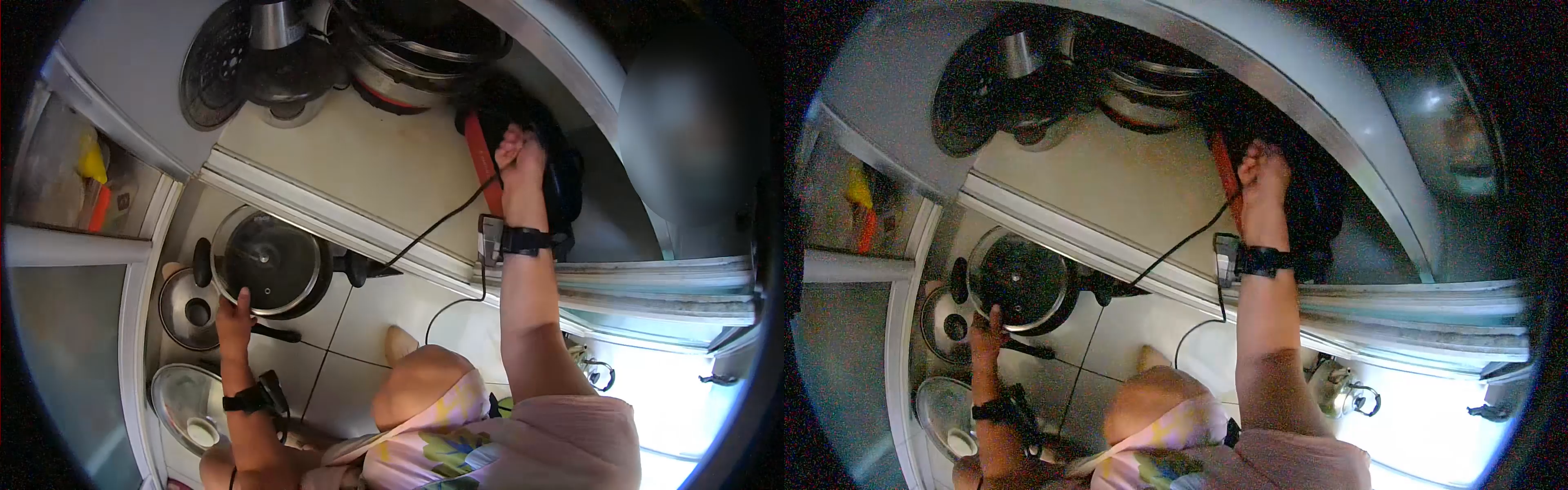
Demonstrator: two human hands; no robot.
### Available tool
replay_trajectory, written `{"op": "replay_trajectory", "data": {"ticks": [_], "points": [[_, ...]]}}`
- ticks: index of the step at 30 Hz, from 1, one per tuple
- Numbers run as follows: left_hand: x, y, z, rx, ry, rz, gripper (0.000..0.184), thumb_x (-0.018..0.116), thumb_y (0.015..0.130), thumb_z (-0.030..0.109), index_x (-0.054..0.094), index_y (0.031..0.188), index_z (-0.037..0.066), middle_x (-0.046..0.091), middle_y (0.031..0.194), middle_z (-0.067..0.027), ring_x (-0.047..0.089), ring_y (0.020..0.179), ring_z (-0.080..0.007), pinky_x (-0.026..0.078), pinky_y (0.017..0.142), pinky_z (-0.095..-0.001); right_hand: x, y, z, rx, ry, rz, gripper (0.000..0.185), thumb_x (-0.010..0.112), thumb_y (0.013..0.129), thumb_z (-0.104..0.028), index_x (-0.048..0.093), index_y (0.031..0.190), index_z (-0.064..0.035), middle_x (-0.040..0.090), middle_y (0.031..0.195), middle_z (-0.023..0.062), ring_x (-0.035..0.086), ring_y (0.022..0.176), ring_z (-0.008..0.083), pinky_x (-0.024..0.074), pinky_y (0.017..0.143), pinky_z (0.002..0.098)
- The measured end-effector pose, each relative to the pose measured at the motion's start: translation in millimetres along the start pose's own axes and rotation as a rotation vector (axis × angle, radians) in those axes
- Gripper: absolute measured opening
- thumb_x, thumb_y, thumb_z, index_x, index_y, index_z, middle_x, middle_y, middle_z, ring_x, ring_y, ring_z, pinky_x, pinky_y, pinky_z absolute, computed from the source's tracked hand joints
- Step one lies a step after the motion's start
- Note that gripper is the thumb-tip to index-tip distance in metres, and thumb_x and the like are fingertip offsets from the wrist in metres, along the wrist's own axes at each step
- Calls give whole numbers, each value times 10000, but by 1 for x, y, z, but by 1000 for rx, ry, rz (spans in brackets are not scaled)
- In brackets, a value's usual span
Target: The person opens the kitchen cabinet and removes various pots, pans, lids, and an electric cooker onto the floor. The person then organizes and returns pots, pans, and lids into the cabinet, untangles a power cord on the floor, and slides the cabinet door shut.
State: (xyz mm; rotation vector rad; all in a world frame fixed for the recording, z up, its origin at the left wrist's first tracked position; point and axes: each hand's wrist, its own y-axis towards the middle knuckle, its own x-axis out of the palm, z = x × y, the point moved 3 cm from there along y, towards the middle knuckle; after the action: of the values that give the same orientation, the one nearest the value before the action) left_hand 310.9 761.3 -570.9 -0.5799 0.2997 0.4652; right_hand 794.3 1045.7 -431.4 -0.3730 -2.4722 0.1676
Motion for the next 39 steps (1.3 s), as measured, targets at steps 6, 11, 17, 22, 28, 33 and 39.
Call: {"op": "replay_trajectory", "data": {"ticks": [6,11,17,22,28,33,39], "points": [[-16,-11,53,-107,271,-57,445,620,867,385,510,1001,-25,574,617,-98,587,537,-193,445,447,-326,-7,55,-5,-601,-1590,169,485,527,908,-386,547,1214,-10,634,967,128,613,810,240,494,720,360],[-30,-13,65,261,700,245,392,668,820,325,520,1028,28,601,660,-114,613,632,-306,464,585,-421,-31,160,18,-473,-1326,116,285,603,852,-355,604,826,-71,575,758,52,514,608,160,408,525,308],[-29,-25,99,543,572,348,394,693,795,247,516,1106,83,606,689,-79,608,645,-302,467,599,-409,8,144,-5,-459,-1249,87,141,604,824,-212,604,837,-72,534,694,14,493,559,139,392,490,275],[13,-29,117,475,374,170,393,696,791,225,527,1113,78,604,706,-80,608,638,-266,467,587,-370,6,122,9,-833,-1808,29,176,667,773,-151,693,919,-55,668,809,61,608,737,165,489,681,305],[66,-31,159,605,286,20,390,700,785,220,542,1109,70,597,684,-60,592,608,-231,468,581,-349,34,22,35,-412,-1386,58,273,663,792,-176,665,1035,-52,684,941,115,646,833,210,487,767,300],[86,-34,177,643,334,-34,360,696,783,219,549,1079,75,614,708,-61,583,600,-254,469,578,-364,46,-19,11,-1075,-1706,411,283,619,828,-274,662,1026,-78,664,948,179,619,929,321,457,870,387],[72,-44,161,758,470,-33,360,689,785,205,538,1086,80,614,729,-71,576,596,-260,468,571,-366,-28,67,-5,-502,-1468,299,165,589,817,-213,696,874,-101,666,900,92,613,808,249,466,733,359]]}}
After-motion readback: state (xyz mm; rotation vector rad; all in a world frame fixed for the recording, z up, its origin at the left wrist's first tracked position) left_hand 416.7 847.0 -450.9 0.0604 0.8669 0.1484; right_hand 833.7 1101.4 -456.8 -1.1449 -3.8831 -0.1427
